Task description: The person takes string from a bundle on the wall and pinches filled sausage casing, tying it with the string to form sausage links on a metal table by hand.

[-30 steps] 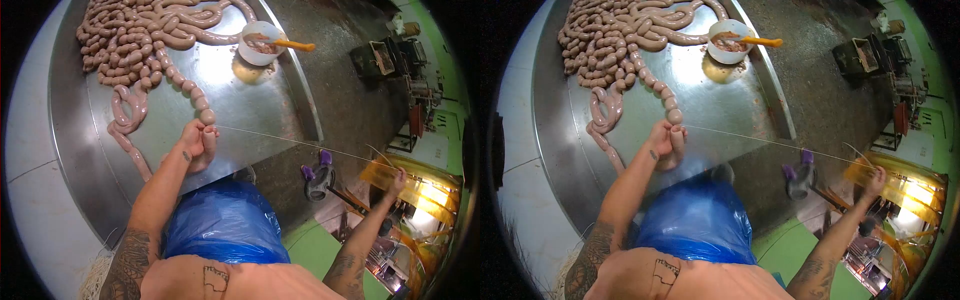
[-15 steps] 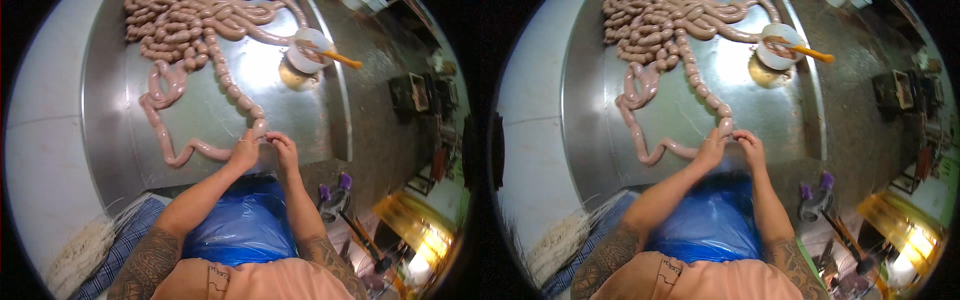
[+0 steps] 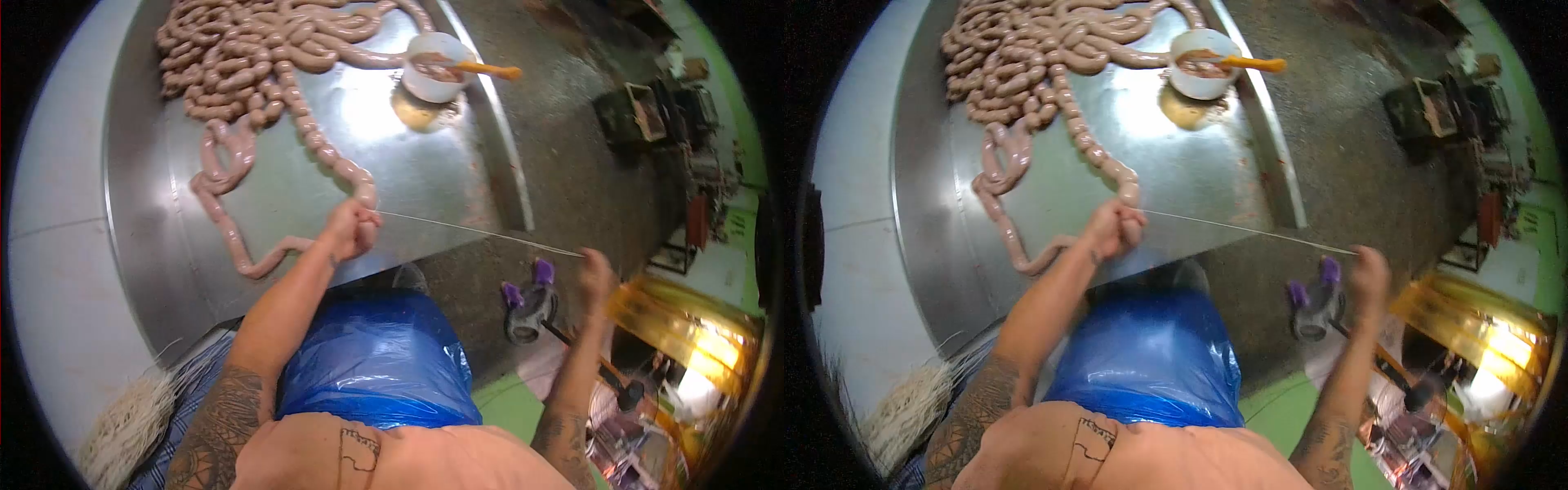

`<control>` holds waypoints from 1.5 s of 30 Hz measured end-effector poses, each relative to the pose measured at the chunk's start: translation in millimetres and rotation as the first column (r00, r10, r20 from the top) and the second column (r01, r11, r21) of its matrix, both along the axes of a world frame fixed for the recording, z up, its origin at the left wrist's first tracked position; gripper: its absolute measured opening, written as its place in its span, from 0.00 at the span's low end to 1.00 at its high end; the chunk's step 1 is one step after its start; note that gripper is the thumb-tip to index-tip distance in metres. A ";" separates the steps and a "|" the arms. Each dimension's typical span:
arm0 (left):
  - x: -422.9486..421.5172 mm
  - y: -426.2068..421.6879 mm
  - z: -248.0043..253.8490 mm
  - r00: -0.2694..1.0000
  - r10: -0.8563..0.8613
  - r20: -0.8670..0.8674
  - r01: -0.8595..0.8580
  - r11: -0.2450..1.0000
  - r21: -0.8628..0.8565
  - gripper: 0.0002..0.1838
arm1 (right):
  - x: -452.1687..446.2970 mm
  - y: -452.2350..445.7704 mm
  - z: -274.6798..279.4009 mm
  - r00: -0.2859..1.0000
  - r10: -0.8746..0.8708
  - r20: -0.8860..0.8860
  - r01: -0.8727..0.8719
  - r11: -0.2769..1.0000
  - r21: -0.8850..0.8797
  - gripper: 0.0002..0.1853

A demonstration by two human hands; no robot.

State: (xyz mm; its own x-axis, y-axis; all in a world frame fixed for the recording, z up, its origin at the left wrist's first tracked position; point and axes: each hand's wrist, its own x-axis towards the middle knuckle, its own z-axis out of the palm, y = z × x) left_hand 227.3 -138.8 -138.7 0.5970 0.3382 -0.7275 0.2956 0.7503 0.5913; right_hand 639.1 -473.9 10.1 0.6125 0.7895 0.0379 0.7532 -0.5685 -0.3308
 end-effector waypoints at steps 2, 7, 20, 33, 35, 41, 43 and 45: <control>2.6 0.7 -3.4 0.904 0.347 0.250 -0.241 0.896 -0.372 0.11 | 80.5 -110.9 65.0 0.946 -0.312 -0.083 0.323 0.915 0.243 0.06; 35.0 -45.0 12.9 0.974 -0.075 -0.216 0.223 0.512 0.829 0.12 | -69.3 15.8 135.2 0.954 0.253 0.160 -0.299 0.808 0.507 0.07; 17.6 -69.6 59.4 0.994 -0.072 -0.084 0.110 0.733 0.672 0.17 | -281.2 234.0 -146.0 -0.474 0.226 -0.851 0.392 0.920 0.025 0.18; 38.4 -12.6 -6.6 0.985 0.099 0.141 -0.019 0.877 -0.481 0.13 | 18.4 -156.1 48.0 0.901 -0.322 -0.291 0.409 0.854 0.323 0.09; 48.6 -24.5 0.4 0.972 0.207 0.107 -0.118 0.834 -0.540 0.13 | 12.7 -177.2 90.6 0.921 -0.387 0.045 0.329 0.835 0.441 0.07; 40.0 -68.0 44.1 0.942 -0.073 -0.328 0.299 -0.266 0.917 0.09 | -190.0 84.7 91.7 0.830 0.548 -0.105 -0.482 0.798 0.363 0.10; 24.5 -70.2 26.3 0.797 -0.126 -0.591 0.571 -0.162 0.805 0.14 | -229.4 148.5 25.0 0.637 0.697 -0.329 -0.583 0.715 0.386 0.18; 24.7 -74.7 8.0 0.819 -0.157 -0.553 0.567 0.064 0.821 0.14 | -242.1 160.9 -38.4 0.580 0.625 -0.522 -0.367 0.773 0.517 0.16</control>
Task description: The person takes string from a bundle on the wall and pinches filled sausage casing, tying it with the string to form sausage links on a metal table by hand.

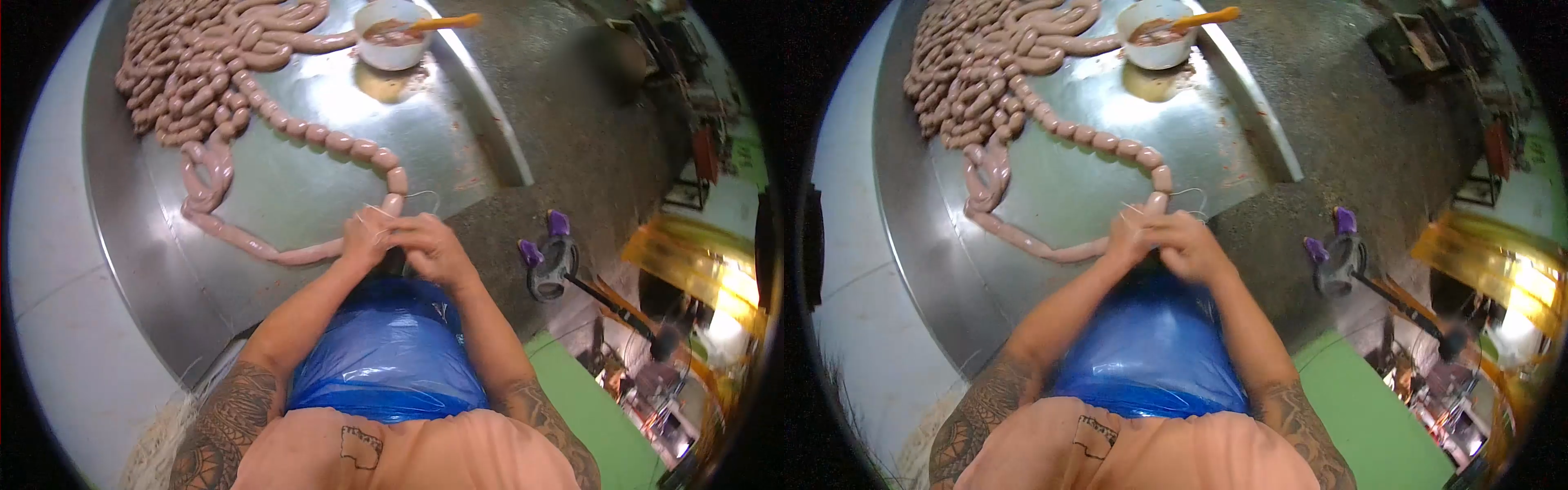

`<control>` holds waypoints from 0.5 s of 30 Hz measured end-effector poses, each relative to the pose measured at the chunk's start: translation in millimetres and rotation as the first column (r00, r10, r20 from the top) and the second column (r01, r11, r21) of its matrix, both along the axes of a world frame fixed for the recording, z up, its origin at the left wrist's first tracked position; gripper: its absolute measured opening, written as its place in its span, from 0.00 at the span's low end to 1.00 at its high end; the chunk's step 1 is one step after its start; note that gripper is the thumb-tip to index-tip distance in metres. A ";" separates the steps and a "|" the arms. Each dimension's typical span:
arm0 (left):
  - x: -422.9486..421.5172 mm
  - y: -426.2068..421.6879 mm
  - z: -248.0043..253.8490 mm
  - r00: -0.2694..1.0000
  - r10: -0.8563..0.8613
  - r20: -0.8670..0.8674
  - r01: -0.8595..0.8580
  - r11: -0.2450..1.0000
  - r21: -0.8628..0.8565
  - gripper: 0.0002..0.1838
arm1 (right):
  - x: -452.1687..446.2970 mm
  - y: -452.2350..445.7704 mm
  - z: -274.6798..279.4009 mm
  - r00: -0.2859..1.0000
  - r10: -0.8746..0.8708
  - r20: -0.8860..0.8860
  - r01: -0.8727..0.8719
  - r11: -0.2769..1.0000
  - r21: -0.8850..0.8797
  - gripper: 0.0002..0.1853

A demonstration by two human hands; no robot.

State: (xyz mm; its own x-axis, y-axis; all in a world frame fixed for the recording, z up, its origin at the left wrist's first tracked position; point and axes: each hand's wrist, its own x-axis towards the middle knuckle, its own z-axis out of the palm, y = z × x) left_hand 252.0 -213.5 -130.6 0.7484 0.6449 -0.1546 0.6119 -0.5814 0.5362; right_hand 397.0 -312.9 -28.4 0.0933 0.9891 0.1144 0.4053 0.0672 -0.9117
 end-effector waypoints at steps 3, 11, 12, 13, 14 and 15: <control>1.7 -9.8 3.8 0.967 0.182 0.179 -0.121 0.944 -0.308 0.14 | -6.0 -11.4 -104.7 0.815 -0.379 -0.439 0.351 0.925 -0.147 0.14; 14.1 27.5 87.3 0.969 0.202 -0.140 -0.209 0.376 -0.903 0.13 | -18.8 37.5 -89.6 0.537 -0.484 -0.691 0.171 0.864 -0.473 0.11; 19.5 34.0 102.1 0.952 0.175 -0.249 -0.286 0.234 -0.929 0.12 | 3.8 16.4 -75.4 0.883 -0.376 -0.279 0.269 0.895 -0.355 0.11; 23.7 35.8 91.9 0.966 0.142 -0.215 -0.245 0.244 -0.939 0.12 | 22.8 -14.1 -59.3 0.916 -0.387 -0.105 0.336 0.884 -0.326 0.11; 27.3 35.6 63.4 0.964 0.169 -0.205 -0.239 0.217 -0.946 0.12 | 40.0 -52.5 -43.7 0.917 -0.391 0.076 0.396 0.870 -0.295 0.11; 30.7 37.8 42.7 0.967 0.169 -0.191 -0.223 0.198 -0.954 0.12 | 60.5 -101.1 -29.7 0.881 -0.390 0.268 0.458 0.846 -0.272 0.11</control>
